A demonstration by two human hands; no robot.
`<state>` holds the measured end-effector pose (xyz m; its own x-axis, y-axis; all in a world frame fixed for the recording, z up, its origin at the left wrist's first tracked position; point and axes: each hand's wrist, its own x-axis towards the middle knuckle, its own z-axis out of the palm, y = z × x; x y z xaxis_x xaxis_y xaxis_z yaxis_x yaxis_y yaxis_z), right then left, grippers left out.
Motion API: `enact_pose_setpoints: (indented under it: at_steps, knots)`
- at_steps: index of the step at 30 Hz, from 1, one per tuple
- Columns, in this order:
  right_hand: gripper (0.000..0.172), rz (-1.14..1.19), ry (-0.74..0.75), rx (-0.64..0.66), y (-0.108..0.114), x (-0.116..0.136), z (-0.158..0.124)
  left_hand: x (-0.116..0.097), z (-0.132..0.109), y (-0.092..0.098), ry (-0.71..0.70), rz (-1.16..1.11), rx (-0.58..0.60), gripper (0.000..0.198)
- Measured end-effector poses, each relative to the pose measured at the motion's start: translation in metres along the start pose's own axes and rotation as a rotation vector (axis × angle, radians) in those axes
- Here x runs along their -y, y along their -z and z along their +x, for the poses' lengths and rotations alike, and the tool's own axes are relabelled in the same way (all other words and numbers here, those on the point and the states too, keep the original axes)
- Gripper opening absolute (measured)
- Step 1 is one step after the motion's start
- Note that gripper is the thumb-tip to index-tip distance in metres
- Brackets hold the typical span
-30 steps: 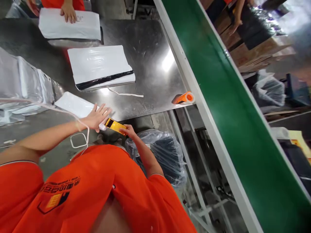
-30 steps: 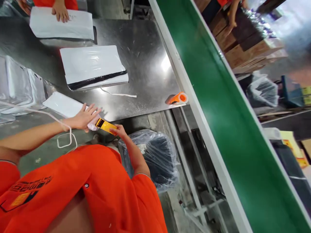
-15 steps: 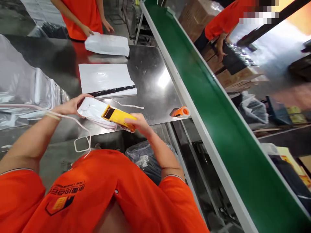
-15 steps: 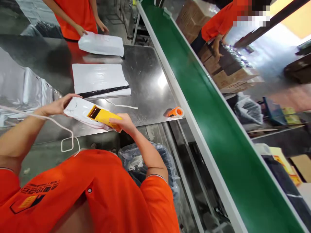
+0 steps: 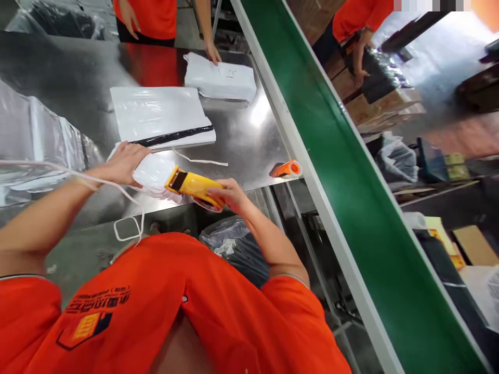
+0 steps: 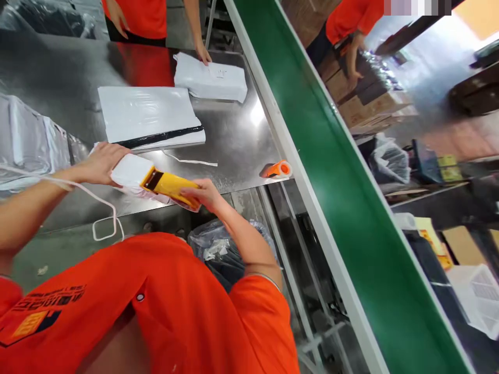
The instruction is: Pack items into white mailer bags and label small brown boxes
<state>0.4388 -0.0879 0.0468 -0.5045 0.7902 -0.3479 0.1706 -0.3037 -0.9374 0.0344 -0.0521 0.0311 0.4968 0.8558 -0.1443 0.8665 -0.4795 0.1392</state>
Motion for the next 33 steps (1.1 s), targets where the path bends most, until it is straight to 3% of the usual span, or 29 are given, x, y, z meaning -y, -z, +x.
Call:
enact_pose_setpoints:
  at_steps: [6,10,13,16,21,28,33]
  knots:
    - [0.067,-0.146,-0.033,-0.118,0.043,-0.091,-0.027,0.072,-0.018,0.000,0.017,-0.160,-0.022,0.116]
    - [0.068,-0.167,-0.064,-0.194,0.054,-0.143,-0.016,0.111,-0.032,0.002,0.178,-0.288,-0.042,0.138]
    - [0.068,-0.113,-0.119,-0.199,0.045,-0.163,0.010,0.132,-0.038,0.003,0.226,-0.353,-0.029,0.149]
    - [0.062,-0.044,-0.158,-0.174,0.020,-0.166,0.050,0.143,-0.039,0.002,0.242,-0.378,-0.031,0.151]
    - [0.044,0.017,-0.221,-0.182,-0.015,-0.149,0.106,0.148,-0.047,-0.001,0.296,-0.484,-0.038,0.147]
    - [0.025,-0.031,-0.267,-0.213,-0.013,-0.116,0.136,0.158,-0.075,-0.021,0.456,-0.627,-0.175,0.142]
    - [0.027,-0.189,-0.276,-0.268,-0.029,-0.100,0.162,0.157,-0.102,-0.031,0.536,-0.693,-0.250,0.128]
